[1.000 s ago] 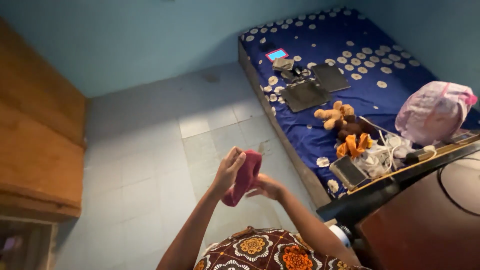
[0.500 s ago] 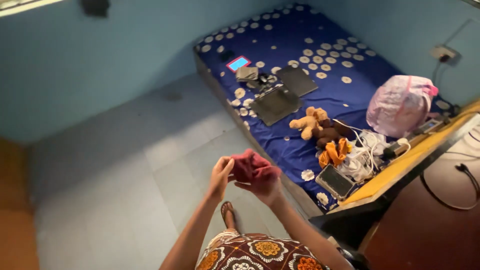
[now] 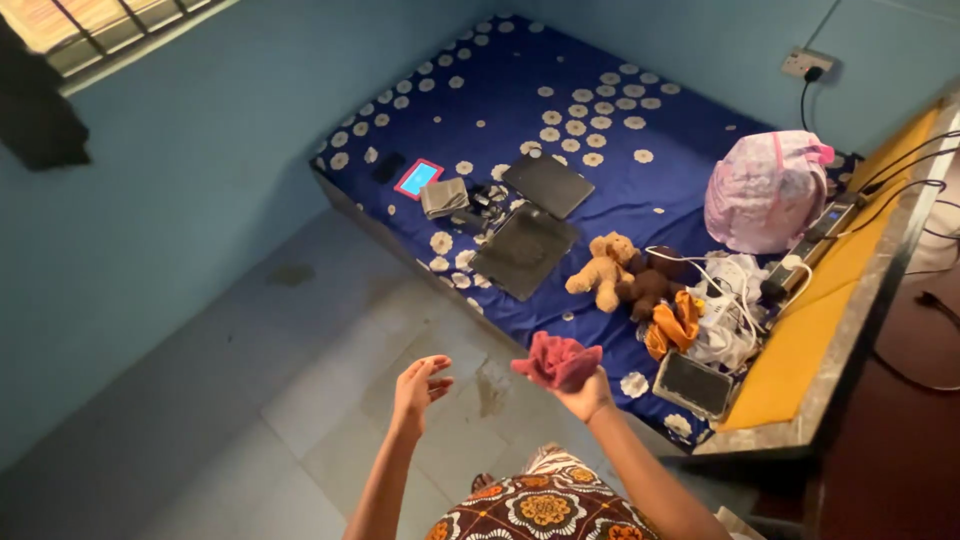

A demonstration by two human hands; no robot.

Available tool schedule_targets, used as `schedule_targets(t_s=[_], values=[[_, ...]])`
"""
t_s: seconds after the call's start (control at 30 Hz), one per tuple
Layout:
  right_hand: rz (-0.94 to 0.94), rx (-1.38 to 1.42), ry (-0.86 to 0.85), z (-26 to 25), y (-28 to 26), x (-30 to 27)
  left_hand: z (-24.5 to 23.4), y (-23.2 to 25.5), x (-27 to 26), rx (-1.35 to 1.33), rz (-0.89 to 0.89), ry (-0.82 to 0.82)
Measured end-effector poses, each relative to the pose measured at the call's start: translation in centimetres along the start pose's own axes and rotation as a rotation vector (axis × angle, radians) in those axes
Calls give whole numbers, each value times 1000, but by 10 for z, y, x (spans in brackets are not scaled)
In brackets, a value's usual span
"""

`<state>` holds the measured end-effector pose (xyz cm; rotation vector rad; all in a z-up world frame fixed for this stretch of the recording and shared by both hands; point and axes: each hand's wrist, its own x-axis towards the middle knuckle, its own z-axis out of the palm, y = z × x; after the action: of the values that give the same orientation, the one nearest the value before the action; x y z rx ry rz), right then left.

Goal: Wiping down a laptop cooling pad with a pink cloth in a bedroom.

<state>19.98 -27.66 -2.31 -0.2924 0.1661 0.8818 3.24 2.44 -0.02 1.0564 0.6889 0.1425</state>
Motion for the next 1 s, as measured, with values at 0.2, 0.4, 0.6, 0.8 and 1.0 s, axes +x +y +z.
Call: schedule_targets(t_s=[0.2, 0.4, 0.6, 0.8, 1.0], values=[[-18, -2, 329, -51, -38, 74, 15, 4, 71, -1, -22, -22], [6, -105, 471, -119, -82, 164, 35, 3, 146, 57, -83, 3], [70, -172, 493, -232, -123, 270, 54, -2, 258, 183, -104, 46], [-61, -432, 797, -297, -161, 338, 85, -33, 379, 435, -68, 81], [-57, -797, 880, -330, -170, 360, 70, -97, 489, 848, -15, 104]])
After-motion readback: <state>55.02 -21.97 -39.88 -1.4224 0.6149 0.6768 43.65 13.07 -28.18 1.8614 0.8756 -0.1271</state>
